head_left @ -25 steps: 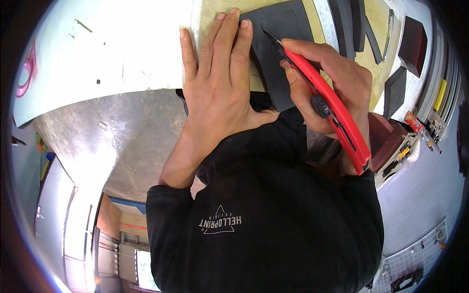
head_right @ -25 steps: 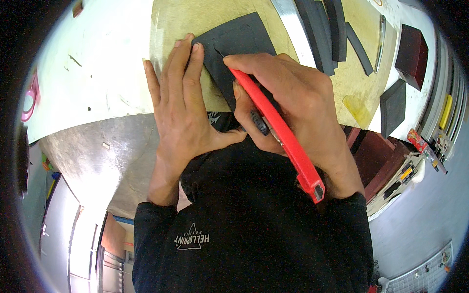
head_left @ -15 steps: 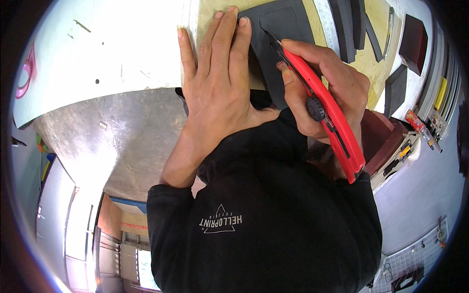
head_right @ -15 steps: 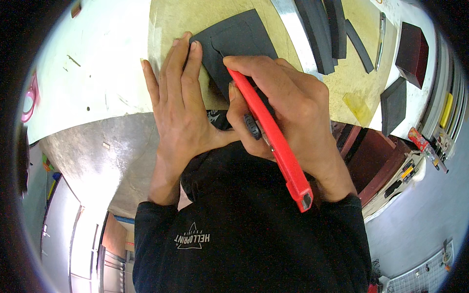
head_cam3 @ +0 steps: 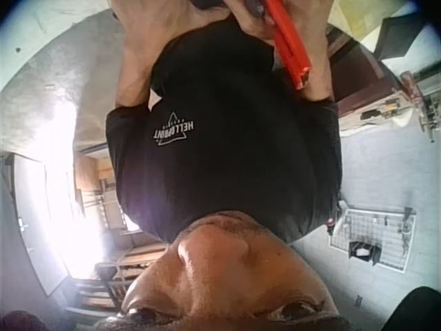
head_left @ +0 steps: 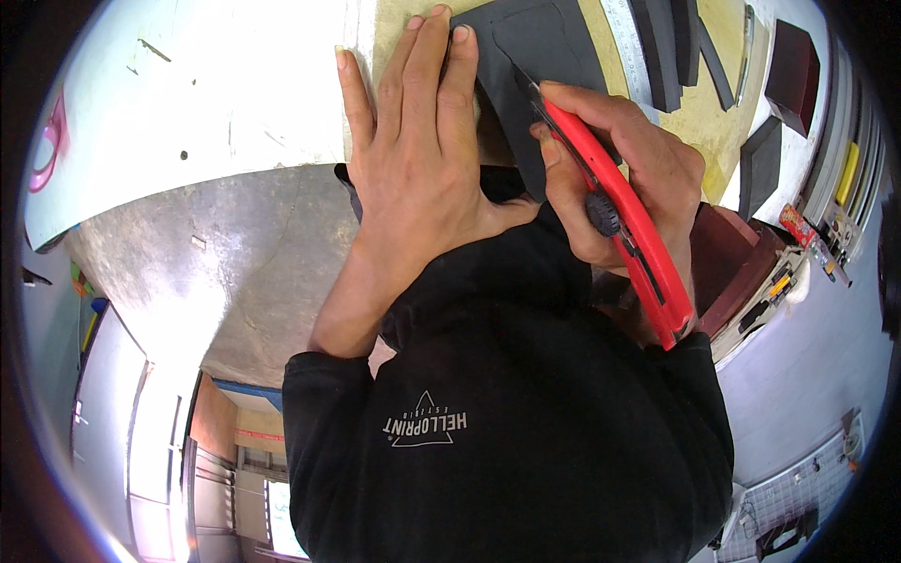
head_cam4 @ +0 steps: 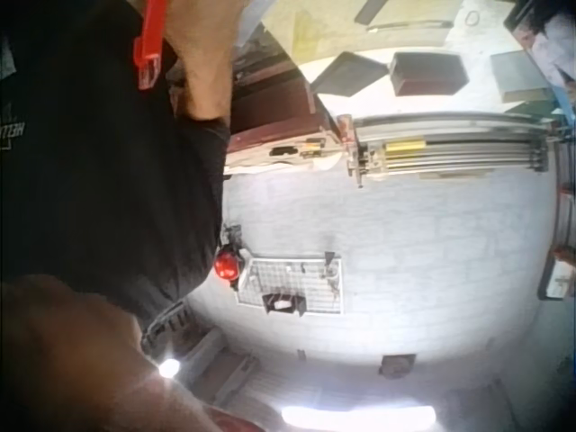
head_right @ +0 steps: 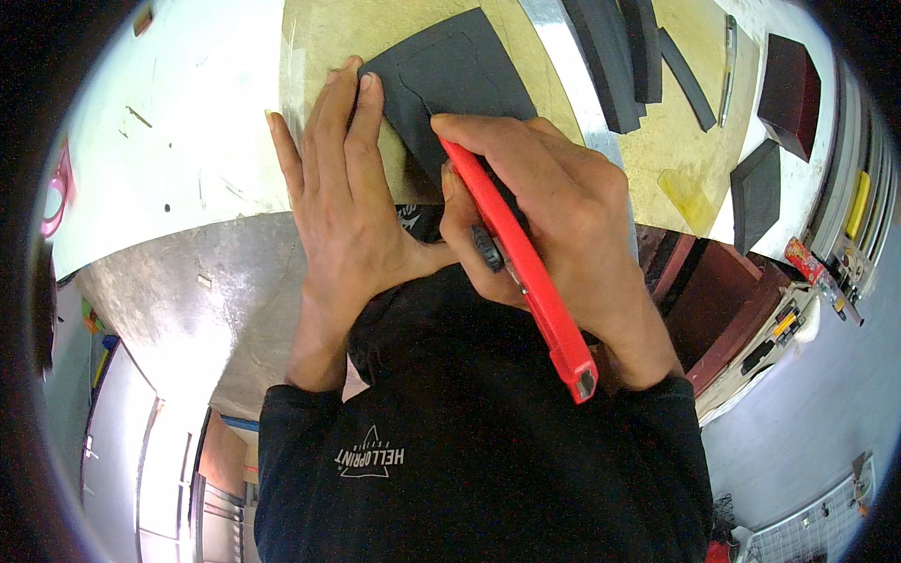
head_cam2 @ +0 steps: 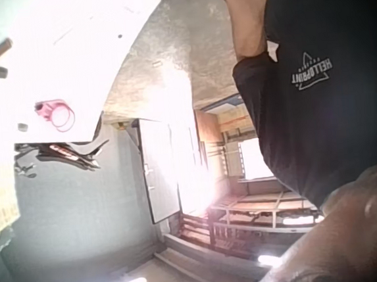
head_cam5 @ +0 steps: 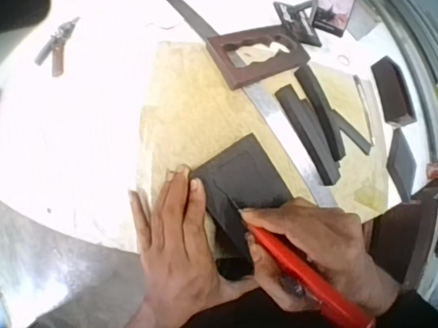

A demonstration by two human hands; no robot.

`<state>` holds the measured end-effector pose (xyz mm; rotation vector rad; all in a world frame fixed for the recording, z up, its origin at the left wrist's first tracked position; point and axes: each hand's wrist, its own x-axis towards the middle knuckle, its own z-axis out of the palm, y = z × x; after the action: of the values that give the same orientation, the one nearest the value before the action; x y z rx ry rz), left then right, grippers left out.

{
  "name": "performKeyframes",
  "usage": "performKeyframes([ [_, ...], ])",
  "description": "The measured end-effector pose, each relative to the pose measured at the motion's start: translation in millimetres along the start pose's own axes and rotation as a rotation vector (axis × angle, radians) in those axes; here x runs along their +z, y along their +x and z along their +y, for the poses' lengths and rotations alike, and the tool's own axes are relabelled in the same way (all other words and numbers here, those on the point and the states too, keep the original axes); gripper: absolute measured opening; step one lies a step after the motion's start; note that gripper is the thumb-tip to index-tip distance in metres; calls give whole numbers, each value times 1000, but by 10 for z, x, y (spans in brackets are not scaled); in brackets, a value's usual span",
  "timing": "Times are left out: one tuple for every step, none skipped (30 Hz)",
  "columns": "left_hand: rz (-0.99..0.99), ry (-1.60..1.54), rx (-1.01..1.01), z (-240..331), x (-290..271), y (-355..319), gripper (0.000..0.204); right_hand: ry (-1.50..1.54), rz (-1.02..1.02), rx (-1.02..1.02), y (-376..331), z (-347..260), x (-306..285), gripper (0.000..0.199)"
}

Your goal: The person uses a red utility knife to cut a rectangular piece of dark gray foam on a workbench. They hold the foam steady with one hand and carefully cut along a curved outline, rotating the piece as needed to complete the shape.

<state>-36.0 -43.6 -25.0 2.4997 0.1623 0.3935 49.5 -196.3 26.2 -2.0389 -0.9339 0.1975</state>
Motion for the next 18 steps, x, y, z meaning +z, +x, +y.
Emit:
performKeyframes([
  [7, 10, -2, 2, 12, 0, 112, -3, -9, -2, 0, 2, -14, 50],
  [15, 20, -5, 3, 30, -2, 113, 2, -19, 3, -4, 1, -25, 50],
  [23, 31, -9, 2, 35, -2, 115, 8, -30, 7, -2, -2, -33, 50],
  [16, 21, -6, 3, 26, 3, 116, 15, -41, 10, 2, -3, -42, 50],
  [9, 12, -4, 3, 10, 10, 117, 16, -48, 2, 10, 1, -53, 49],
  [1, 2, -2, 0, 1, 10, 119, 17, -55, -4, 12, 10, -63, 49],
  [-8, 3, 9, -11, -4, 10, 120, 18, -61, -10, 15, 21, -72, 48],
  [-16, 5, 19, -29, -7, 11, 121, 18, -63, -19, 19, 34, -77, 47],
  [-25, 7, 30, -44, -14, 13, 123, 17, -64, -28, 25, 46, -82, 45],
  [-33, 4, 34, -53, -21, 13, 124, 16, -66, -37, 28, 52, -90, 44],
  [-41, 2, 38, -59, -27, 13, 125, 8, -97, -47, 38, 52, -116, 44],
  [-47, 0, 40, -65, -35, 13, 126, 0, -130, -57, 56, 52, -150, 44],
  [-60, -1, 38, -72, -47, 10, 126, -7, -162, -68, 65, 53, -165, 44],
  [-72, -2, 36, -77, -59, 7, 127, 12, -140, -53, 55, 53, -149, 43],
  [-85, -6, 37, -79, -63, 12, 128, 28, -116, -36, 36, 51, -128, 42],
  [-86, -8, 39, -78, -61, 20, 128, 44, -92, -19, 24, 50, -118, 40],
  [-87, -9, 41, -78, -57, 28, 129, 41, -89, -22, 21, 50, -123, 40],
  [-88, -9, 40, -77, -59, 24, 129, 41, -89, -26, 19, 50, -122, 40],
])
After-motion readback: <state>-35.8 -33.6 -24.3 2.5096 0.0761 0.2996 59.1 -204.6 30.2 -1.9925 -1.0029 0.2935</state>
